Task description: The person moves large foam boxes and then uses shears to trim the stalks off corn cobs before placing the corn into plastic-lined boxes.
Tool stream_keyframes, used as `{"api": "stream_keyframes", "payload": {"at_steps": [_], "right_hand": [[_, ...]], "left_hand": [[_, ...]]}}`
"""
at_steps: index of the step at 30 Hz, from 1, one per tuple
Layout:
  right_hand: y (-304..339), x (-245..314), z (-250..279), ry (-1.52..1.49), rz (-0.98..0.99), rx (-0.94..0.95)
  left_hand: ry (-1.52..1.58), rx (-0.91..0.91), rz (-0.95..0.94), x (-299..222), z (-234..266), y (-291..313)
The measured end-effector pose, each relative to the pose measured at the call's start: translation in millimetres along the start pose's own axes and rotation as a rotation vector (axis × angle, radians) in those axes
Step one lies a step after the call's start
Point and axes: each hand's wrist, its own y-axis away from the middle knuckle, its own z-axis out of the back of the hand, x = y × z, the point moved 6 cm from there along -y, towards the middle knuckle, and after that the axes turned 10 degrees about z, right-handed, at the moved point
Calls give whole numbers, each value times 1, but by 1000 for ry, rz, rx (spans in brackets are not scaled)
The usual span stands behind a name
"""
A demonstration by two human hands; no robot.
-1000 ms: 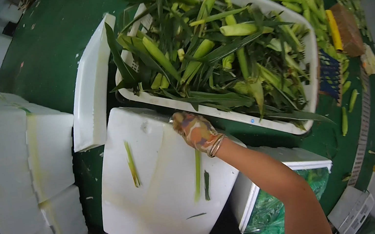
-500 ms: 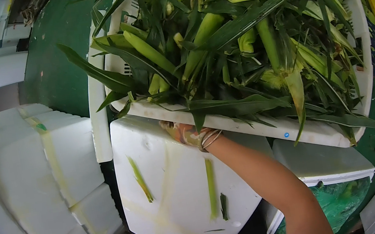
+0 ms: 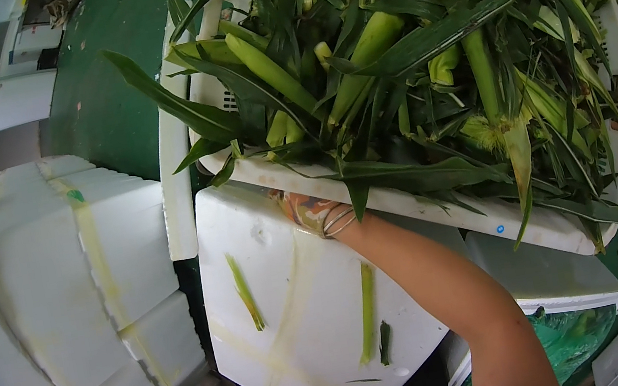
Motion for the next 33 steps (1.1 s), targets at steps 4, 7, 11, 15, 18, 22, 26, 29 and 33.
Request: {"api": "stream_keyframes", "payload": {"at_steps": [4,7,11,15,18,22,26,29,33], "right_hand": [[4,9,-19,26,-104,-7],[24,29,-39,766,-119,231],[131,9,-7,710,-247,45],[236,-34,26,486,-366,62],[277,-71,33,-1548,-667,-6],[329,-85,71,-2100,-723,258],[385,-106,113,-1494,-749,523],[391,-114,134,-1282,-820,360],[418,-93,142,-1136,-651,699]], "left_hand": [[-60,-21,-53,-11,-9,11],[-131,-50,-132,-20,-8,21],[-75,-92,-101,-20,-20,44],[-41,-92,34,-16,-41,49],[-64,-93,48,-9,-9,25],[-65,110,82,-16,11,16],[47,163,239,-3,-10,45],[90,31,340,6,-26,68],[55,90,339,3,-30,81]]}}
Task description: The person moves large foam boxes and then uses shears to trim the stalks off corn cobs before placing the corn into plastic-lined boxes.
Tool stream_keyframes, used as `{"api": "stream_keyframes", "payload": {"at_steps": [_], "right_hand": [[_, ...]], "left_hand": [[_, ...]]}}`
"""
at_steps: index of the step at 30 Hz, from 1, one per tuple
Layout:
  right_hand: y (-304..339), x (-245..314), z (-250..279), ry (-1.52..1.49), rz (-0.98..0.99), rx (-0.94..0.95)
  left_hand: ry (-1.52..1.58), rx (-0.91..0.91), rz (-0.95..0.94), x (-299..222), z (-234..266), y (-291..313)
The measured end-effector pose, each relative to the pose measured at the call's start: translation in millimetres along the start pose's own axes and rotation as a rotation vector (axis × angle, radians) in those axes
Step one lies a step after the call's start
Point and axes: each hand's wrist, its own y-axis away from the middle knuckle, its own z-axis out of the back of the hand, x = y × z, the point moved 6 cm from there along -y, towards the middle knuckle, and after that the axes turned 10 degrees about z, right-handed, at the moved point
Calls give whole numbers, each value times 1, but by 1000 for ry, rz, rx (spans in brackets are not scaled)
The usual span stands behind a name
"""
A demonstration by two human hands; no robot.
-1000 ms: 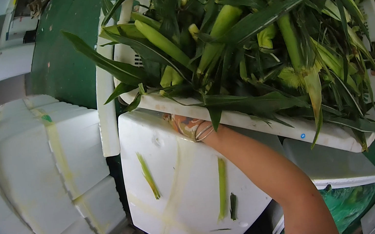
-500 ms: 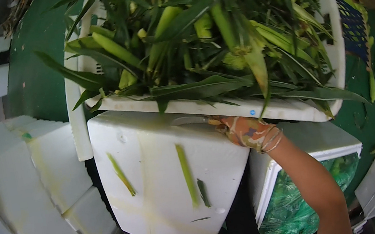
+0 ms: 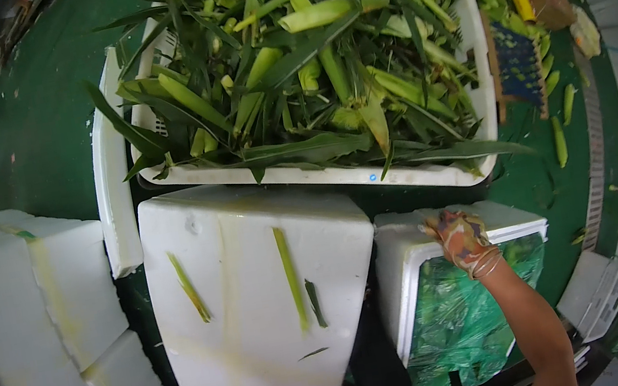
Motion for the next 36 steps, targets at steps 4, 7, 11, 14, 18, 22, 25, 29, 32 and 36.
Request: {"api": "stream_keyframes", "payload": {"at_steps": [4,7,11,14,18,22,25,29,32,36], "right_hand": [[31,6,9,-280,-11,-312],[12,27,3,-635,-164,-342],[11,61,-14,-797,-205,-390],[55,94,5,-949,-358,-547],[69,166,-15,-486,-117,-503],[-58,320,5,-996,-7,-509],[-135,357,35,-1071,-142,-463],[-244,369,51,-273,-7,-912],[-285,419,54,-269,-36,-713],[-329,466,25,266,182,-349]], "left_hand": [[-8,54,-26,0,6,15],[-61,109,-55,-10,2,48],[-107,128,-150,-62,28,126],[-130,105,-294,-130,81,206],[-178,139,-521,-242,140,289],[-636,560,-975,-378,292,239],[-606,263,-1166,-418,185,260],[-263,144,-1382,-475,137,259],[-61,246,-1332,-508,159,237],[81,308,-1214,-520,163,216]]}}
